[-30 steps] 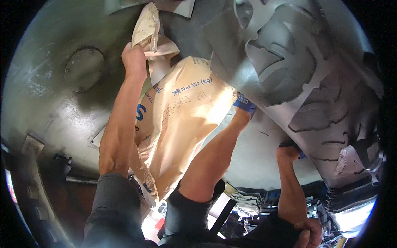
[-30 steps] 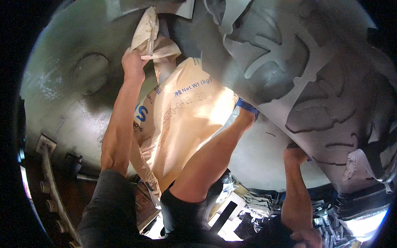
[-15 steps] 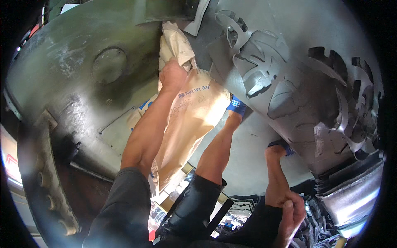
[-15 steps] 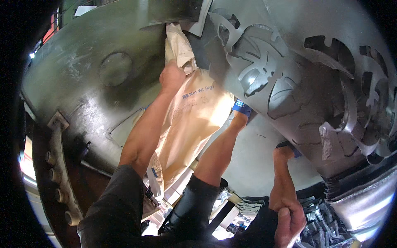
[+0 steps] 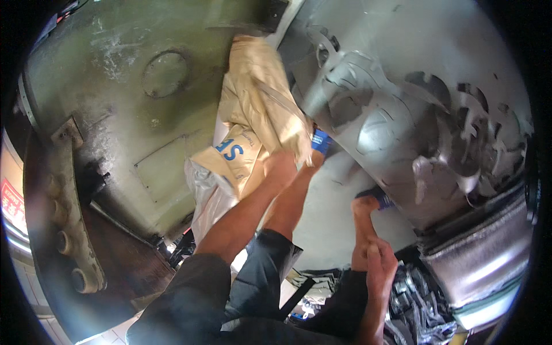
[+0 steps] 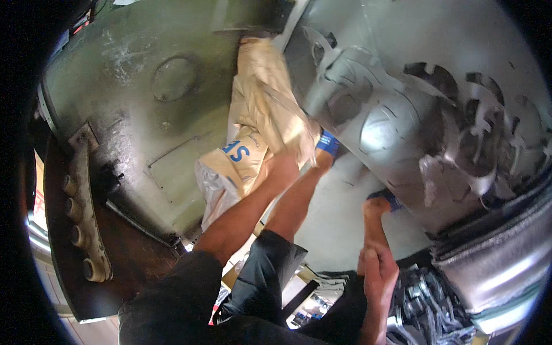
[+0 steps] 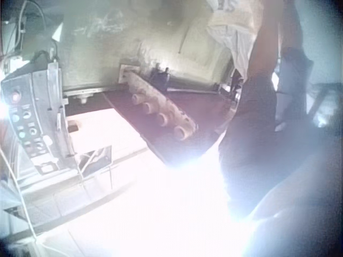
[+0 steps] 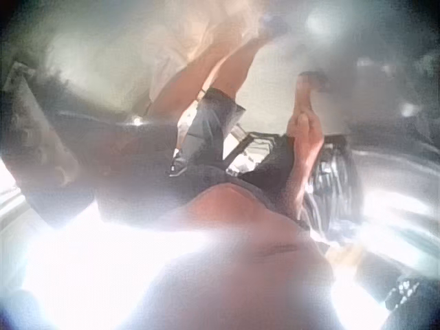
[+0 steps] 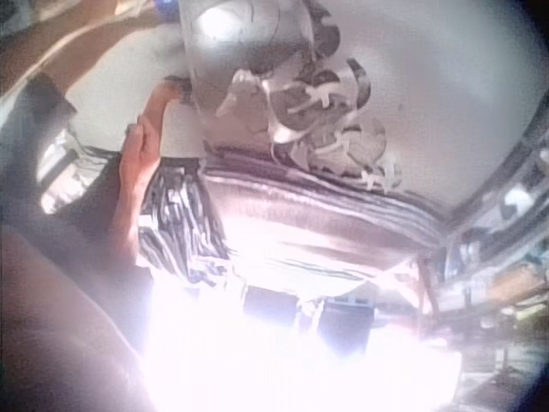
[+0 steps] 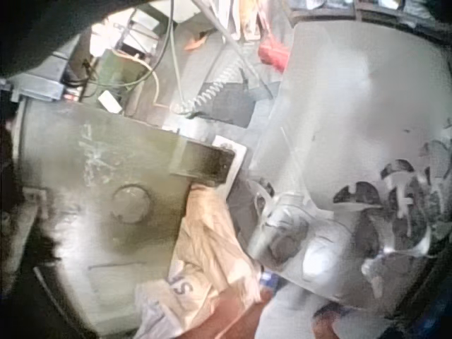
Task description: The person organizes papers and plastic bags on a workbench, then retrieves black rubber sheets from a sack and places them on the bench. They arrange white shoe-shaped cutouts on the rubber sheet.
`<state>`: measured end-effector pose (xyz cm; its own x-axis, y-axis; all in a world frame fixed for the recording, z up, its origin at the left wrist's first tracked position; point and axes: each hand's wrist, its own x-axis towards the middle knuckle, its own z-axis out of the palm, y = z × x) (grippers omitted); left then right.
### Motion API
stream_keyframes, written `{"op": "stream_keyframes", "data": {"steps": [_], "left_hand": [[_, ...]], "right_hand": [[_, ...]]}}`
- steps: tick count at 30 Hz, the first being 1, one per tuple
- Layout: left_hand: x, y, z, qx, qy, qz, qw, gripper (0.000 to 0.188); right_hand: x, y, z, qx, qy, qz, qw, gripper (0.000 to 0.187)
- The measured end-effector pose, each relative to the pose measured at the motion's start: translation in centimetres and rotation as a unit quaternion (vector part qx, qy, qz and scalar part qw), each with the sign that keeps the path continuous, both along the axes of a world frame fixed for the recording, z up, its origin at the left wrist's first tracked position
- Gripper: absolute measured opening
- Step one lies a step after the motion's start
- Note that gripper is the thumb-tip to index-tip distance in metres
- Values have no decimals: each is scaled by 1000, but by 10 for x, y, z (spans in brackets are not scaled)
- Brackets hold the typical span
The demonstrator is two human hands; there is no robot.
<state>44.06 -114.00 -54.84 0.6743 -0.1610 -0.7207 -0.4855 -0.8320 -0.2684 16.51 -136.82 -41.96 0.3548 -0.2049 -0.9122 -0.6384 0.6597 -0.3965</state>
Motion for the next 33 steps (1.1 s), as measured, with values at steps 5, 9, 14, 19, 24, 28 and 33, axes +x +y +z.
{"op": "stream_keyframes", "data": {"steps": [5, 9, 14, 19, 24, 28, 33], "left_hand": [[-19, -10, 65, -149, -141, -100, 974, 18], [-16, -58, 207, -399, -204, 171, 878, 14], [-89, -101, 333, -392, -123, 184, 893, 23], [-186, -156, 404, -432, 190, -112, 874, 39], [-216, -107, 456, -633, 221, 13, 742, 32], [-232, -1, 446, -456, 185, 478, 728, 15], [-225, 59, 323, -372, 290, 865, 172, 98]], "right_hand": [[-32, 37, -16, 22, -17, 24, 999, 33], [-46, 59, -2, 65, -70, -33, 995, 45], [-21, 17, 76, 128, -195, -77, 969, 91], [9, -47, 146, 119, -256, -55, 958, 92], [-67, -78, 244, 38, -101, -142, 984, 57], [-165, -81, 307, 14, -11, -267, 963, 62], [-243, -58, 307, 6, 1, -274, 962, 60]]}}
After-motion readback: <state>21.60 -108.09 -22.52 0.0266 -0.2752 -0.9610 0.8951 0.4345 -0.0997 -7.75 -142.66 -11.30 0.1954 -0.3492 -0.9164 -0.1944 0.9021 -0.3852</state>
